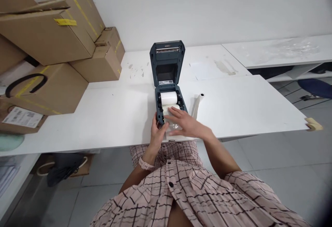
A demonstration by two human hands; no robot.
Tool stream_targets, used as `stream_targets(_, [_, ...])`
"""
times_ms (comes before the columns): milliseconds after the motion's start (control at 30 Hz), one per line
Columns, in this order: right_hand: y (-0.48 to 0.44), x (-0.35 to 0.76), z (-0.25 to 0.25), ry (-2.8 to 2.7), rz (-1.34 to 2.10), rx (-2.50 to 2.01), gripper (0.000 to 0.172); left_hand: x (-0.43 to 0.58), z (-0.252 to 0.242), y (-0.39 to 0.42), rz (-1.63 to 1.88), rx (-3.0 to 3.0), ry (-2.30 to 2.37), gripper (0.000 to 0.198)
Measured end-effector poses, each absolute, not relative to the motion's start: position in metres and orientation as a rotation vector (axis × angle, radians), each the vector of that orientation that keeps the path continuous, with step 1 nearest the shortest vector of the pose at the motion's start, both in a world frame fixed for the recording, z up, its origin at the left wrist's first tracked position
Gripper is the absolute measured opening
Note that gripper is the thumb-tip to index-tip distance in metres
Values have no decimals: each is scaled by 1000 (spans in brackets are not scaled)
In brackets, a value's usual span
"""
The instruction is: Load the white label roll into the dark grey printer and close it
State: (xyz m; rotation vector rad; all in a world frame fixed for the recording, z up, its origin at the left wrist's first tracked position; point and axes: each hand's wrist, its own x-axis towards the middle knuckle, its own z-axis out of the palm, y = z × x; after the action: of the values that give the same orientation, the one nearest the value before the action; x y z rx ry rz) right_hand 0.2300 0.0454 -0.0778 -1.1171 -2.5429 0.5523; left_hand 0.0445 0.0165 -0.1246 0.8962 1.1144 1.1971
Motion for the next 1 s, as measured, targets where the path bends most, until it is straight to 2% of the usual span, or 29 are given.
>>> stream_targets(100, [86, 247, -38, -2207, 511, -1029, 64, 44, -124, 18, 1189, 875, 1121, 93])
stream_targets(200, [153, 250, 1, -1789, 307, -1096, 71, 43, -122, 17, 1187, 878, 1118, 96])
stream_targets(333, [238, 240, 34, -1620, 589, -1189, 77, 41, -122, 17, 1177, 870, 1140, 96])
stream_targets(433, [252, 234, 40, -1594, 712, -1202, 84, 40, -124, 18, 1163, 865, 1162, 95])
stream_targets(533, [211, 232, 29, -1572, 555, -1111, 83, 37, -126, 18, 1135, 898, 1147, 99])
stream_targets(633, [143, 228, 2, -1539, 351, -1009, 68, 29, -123, 20, 1110, 921, 1146, 106])
stream_targets(767, [71, 217, -48, -1463, 302, -1139, 42, 22, -111, 30, 1218, 949, 1179, 92])
stream_targets(833, [53, 212, -70, -1445, 371, -1252, 36, 23, -104, 37, 1287, 963, 1182, 88])
stream_targets(900, [46, 210, -86, -1401, 434, -1345, 37, 28, -98, 45, 1297, 934, 1214, 91])
stream_targets(1000, [49, 210, -103, -1269, 564, -1431, 62, 36, -95, 56, 1246, 861, 1271, 103])
